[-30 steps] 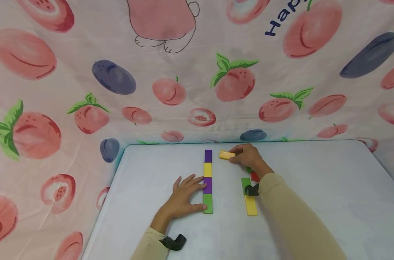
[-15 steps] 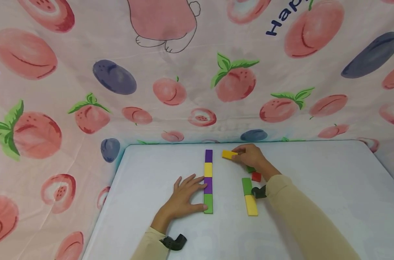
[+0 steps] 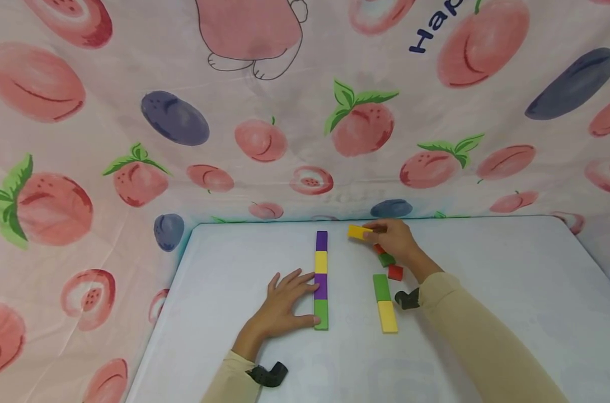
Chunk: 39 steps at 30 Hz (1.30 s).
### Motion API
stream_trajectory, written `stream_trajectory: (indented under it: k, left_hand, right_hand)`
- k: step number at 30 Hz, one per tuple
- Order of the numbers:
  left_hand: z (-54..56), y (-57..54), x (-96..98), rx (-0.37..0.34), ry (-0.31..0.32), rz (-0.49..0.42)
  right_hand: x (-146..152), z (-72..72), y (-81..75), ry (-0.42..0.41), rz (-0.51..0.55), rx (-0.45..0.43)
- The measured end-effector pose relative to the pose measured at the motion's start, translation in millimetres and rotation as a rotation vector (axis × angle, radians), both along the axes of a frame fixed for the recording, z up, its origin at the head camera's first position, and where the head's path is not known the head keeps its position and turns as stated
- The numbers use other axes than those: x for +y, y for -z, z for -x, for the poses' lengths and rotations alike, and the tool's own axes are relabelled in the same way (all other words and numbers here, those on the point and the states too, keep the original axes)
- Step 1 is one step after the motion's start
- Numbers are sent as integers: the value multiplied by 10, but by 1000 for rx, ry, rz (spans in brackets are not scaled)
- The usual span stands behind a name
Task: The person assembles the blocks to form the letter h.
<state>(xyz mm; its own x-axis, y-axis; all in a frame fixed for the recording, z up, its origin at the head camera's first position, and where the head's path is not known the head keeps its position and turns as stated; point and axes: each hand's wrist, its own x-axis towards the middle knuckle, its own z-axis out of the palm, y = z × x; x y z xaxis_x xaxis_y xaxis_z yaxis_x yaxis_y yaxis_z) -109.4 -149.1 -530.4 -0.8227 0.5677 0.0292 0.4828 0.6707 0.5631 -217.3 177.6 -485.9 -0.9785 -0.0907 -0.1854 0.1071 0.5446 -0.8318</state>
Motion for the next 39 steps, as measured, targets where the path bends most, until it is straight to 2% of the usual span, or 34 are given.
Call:
stream_trajectory:
  k: [4, 11, 17, 24, 34, 39]
  left_hand:
    - [0, 1, -3, 0, 0, 0]
    - [1, 3, -2, -1, 0, -4]
    - [1, -5, 3, -2, -2, -11]
    - [3, 11, -2, -6, -4, -6]
    - [10, 19, 0, -25, -11, 9]
    - [3, 14, 0, -17, -8, 0]
  right_hand:
    - [-37, -9, 2, -14, 54, 4]
    - [-130, -24, 30, 24, 214, -135]
    - [-194, -27, 34, 45, 303, -197]
    - [-237, -59, 54, 37, 266, -215]
    - [-323, -108, 18, 24, 109, -212]
    - [-368, -114, 10, 19, 99, -221]
